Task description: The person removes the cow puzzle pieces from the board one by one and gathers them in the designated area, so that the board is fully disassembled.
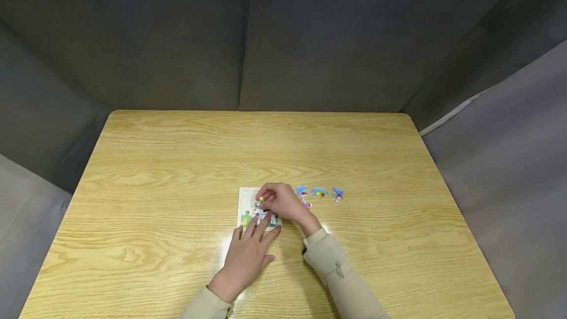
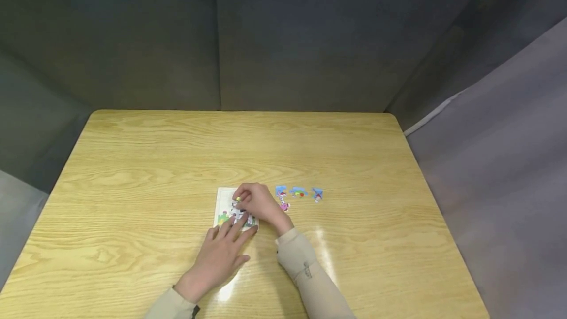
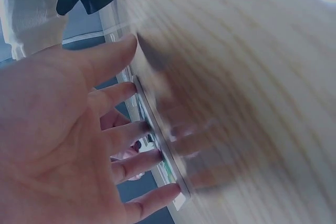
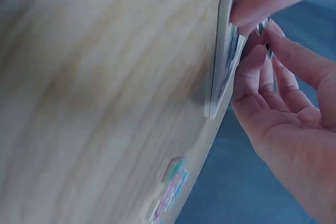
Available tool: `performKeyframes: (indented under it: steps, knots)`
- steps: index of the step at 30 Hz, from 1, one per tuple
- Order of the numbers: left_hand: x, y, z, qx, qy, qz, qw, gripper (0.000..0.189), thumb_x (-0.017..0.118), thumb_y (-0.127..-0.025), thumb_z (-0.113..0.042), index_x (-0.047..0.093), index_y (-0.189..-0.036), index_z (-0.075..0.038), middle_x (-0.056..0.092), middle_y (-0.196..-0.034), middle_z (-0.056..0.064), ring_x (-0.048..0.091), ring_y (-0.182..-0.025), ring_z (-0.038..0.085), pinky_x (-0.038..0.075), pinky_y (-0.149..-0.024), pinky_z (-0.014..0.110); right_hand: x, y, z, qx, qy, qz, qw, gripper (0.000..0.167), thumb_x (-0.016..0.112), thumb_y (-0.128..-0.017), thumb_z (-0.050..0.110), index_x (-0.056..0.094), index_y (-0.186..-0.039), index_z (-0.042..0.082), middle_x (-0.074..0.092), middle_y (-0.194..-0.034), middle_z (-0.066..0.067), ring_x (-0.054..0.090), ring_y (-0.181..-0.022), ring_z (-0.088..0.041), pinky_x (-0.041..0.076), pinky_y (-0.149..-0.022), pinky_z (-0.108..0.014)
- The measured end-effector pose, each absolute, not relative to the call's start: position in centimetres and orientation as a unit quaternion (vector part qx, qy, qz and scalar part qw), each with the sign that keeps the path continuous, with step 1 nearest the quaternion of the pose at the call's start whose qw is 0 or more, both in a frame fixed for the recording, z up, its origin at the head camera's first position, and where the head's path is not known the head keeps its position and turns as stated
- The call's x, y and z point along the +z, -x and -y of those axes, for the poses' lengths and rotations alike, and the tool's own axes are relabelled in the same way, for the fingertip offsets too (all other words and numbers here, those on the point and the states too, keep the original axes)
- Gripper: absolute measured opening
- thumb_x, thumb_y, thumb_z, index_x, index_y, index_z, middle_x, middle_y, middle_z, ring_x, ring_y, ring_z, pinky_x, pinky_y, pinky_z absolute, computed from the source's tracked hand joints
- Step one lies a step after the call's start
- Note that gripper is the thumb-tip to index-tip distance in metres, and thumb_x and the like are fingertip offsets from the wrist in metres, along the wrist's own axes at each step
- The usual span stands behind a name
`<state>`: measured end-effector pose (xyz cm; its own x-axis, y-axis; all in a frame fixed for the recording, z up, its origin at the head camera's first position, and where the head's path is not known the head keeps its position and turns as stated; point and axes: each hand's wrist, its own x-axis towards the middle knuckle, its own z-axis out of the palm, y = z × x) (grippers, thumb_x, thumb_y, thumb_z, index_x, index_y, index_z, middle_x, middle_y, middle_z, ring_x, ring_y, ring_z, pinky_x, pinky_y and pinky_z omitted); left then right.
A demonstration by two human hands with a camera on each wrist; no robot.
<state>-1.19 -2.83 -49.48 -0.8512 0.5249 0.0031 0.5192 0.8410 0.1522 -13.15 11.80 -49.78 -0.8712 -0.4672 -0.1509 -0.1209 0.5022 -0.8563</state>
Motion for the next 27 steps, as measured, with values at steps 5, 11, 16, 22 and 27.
performKeyframes:
  steps: [5, 11, 16, 22, 27]
  knots:
    - [-49.6, 1.2, 2.8, 0.077, -0.269, -0.96, 0.029, 0.064, 0.066, -0.088, -0.048, 0.05, -0.145, -0.024, 0.036, -0.155, 0.008, 0.04, -0.135, 0.034, 0.042, -0.098, 0.055, -49.4, 13.1, -12.6, -0.481, 0.174, -0.841, 0.174, 0.01, 0.072, -0.085, -0.004, 0.07, -0.093, 0.002, 0.067, -0.083, -0.007, 0.065, -0.074, -0.014, 0.055, -0.069, -0.024]
    - [-49.7, 1.3, 2.8, 0.077, -0.27, -0.959, 0.036, 0.063, 0.065, -0.089, -0.048, 0.049, -0.145, -0.024, 0.035, -0.156, 0.009, 0.04, -0.135, 0.034, 0.042, -0.099, 0.055, -48.8, 13.0, -13.9, -0.49, 0.157, -0.841, 0.167, 0.014, 0.074, -0.084, -0.003, 0.068, -0.096, 0.0, 0.066, -0.085, -0.007, 0.065, -0.074, -0.016, 0.055, -0.069, -0.025]
    - [-49.7, 1.3, 2.9, 0.085, -0.27, -0.958, 0.038, 0.064, 0.066, -0.089, -0.047, 0.048, -0.146, -0.024, 0.032, -0.157, 0.009, 0.038, -0.136, 0.034, 0.042, -0.098, 0.055, -48.7, 12.9, -15.5, -0.486, 0.134, -0.849, 0.156, 0.016, 0.076, -0.083, 0.0, 0.067, -0.096, 0.002, 0.066, -0.085, -0.006, 0.064, -0.075, -0.018, 0.054, -0.068, -0.026]
    - [-49.6, 1.1, 3.0, 0.091, -0.273, -0.957, 0.03, 0.064, 0.067, -0.088, -0.045, 0.048, -0.146, -0.023, 0.032, -0.156, 0.01, 0.039, -0.136, 0.034, 0.043, -0.098, 0.056, -48.8, 12.8, -17.7, -0.493, 0.116, -0.849, 0.153, 0.017, 0.075, -0.084, 0.001, 0.066, -0.098, 0.0, 0.066, -0.085, -0.008, 0.064, -0.073, -0.024, 0.055, -0.064, -0.032]
    - [-49.7, 1.1, 3.0, 0.09, -0.269, -0.958, 0.037, 0.065, 0.066, -0.089, -0.045, 0.046, -0.147, -0.024, 0.031, -0.157, 0.01, 0.038, -0.137, 0.034, 0.042, -0.1, 0.056, -48.8, 12.9, -19.7, -0.508, 0.088, -0.844, 0.15, 0.017, 0.075, -0.084, 0.0, 0.066, -0.098, -0.001, 0.066, -0.084, -0.012, 0.065, -0.07, -0.032, 0.057, -0.06, -0.042]
